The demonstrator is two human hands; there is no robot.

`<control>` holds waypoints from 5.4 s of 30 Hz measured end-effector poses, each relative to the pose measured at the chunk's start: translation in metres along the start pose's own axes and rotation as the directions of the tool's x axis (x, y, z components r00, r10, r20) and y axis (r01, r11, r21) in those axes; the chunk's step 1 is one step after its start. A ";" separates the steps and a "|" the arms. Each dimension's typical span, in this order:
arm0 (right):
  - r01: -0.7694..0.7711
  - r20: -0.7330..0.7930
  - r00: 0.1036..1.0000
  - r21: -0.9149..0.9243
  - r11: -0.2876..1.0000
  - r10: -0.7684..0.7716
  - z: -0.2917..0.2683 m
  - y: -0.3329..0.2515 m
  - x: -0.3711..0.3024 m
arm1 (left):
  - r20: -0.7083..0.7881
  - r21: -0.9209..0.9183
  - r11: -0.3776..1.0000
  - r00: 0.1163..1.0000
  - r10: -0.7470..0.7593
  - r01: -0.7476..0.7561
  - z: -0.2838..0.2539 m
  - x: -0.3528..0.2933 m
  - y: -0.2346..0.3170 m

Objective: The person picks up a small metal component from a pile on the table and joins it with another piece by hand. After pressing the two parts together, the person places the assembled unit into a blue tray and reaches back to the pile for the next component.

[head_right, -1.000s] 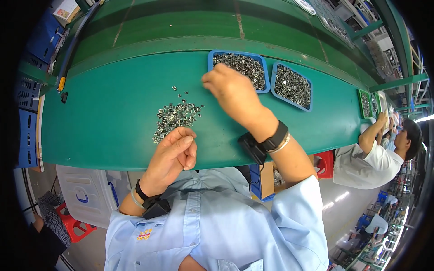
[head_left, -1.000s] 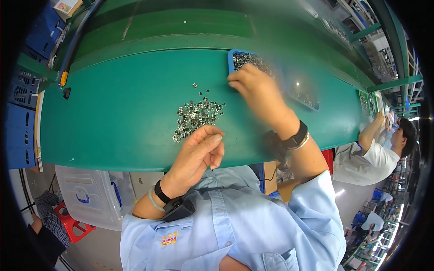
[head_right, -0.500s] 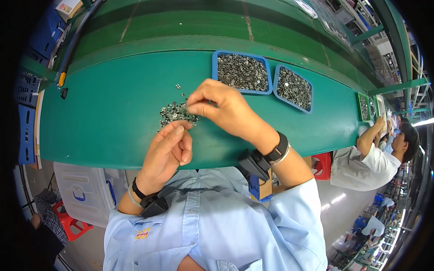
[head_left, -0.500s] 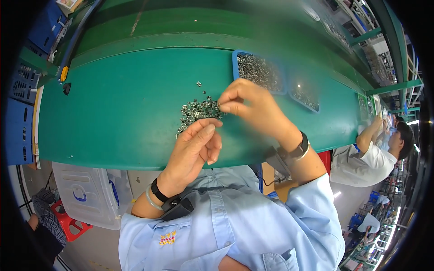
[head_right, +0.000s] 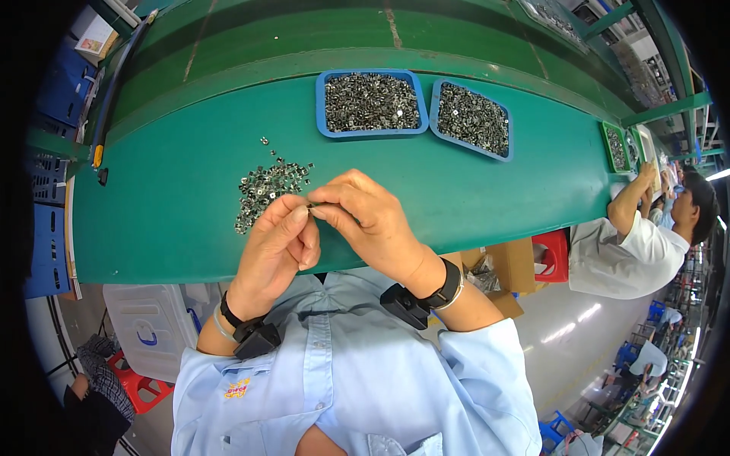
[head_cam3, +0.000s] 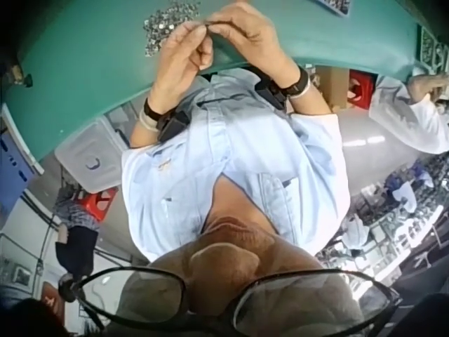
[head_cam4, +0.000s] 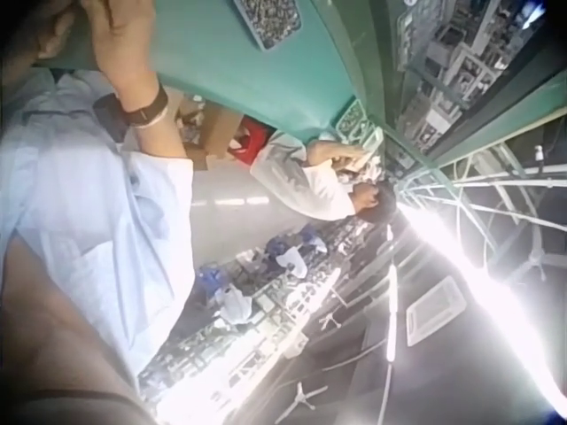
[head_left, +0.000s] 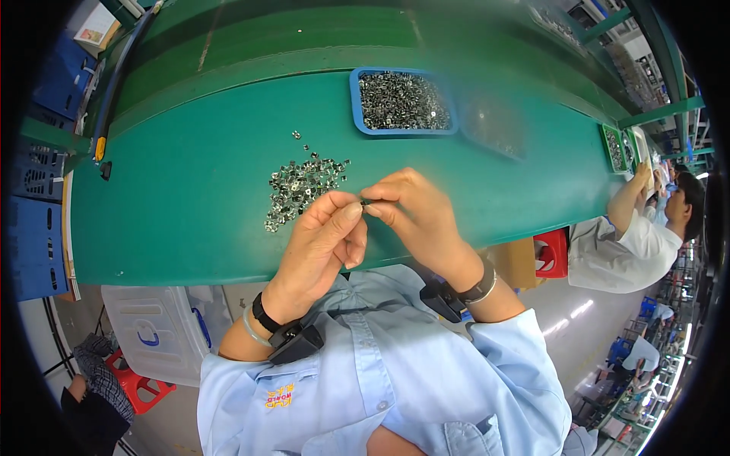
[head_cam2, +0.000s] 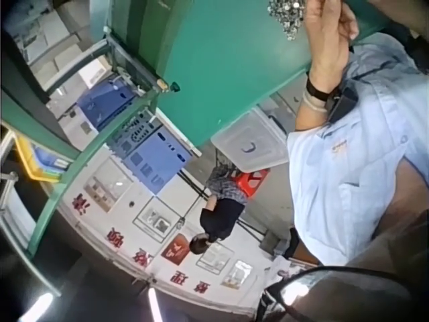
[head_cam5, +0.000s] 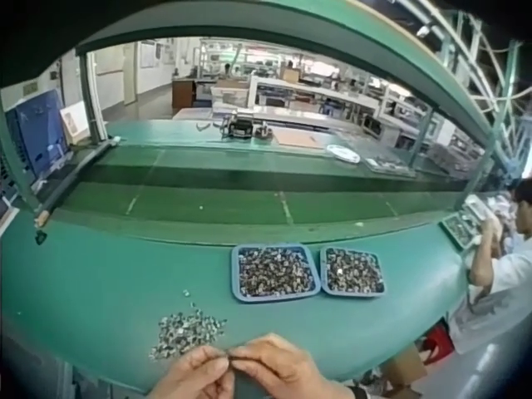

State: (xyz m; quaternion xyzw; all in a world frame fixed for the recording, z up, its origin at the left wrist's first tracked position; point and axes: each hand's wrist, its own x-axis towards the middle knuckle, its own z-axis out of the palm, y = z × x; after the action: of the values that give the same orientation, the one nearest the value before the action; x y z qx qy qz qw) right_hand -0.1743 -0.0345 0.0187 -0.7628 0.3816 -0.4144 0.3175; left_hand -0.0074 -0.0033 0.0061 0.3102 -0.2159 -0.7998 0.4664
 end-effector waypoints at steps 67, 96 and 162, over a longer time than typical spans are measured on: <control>0.088 -0.109 0.991 0.103 0.991 -0.077 0.002 0.001 -0.023 | 0.076 0.057 0.998 0.997 0.023 -0.027 0.015 -0.005 0.003; -0.212 -0.033 0.937 0.736 0.643 0.348 0.015 -0.001 -0.027 | 0.035 0.175 0.984 0.999 0.039 -0.044 0.019 -0.005 0.005; 0.181 -0.042 0.980 -0.240 0.954 -0.197 0.001 0.000 -0.018 | -0.059 0.077 0.997 0.998 -0.007 0.011 0.007 -0.008 -0.002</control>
State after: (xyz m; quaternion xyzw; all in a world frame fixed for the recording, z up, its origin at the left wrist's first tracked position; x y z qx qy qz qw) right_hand -0.1797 -0.0186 0.0110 -0.8140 0.3635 -0.4195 0.1712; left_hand -0.0107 0.0056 0.0124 0.3525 -0.2314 -0.7834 0.4565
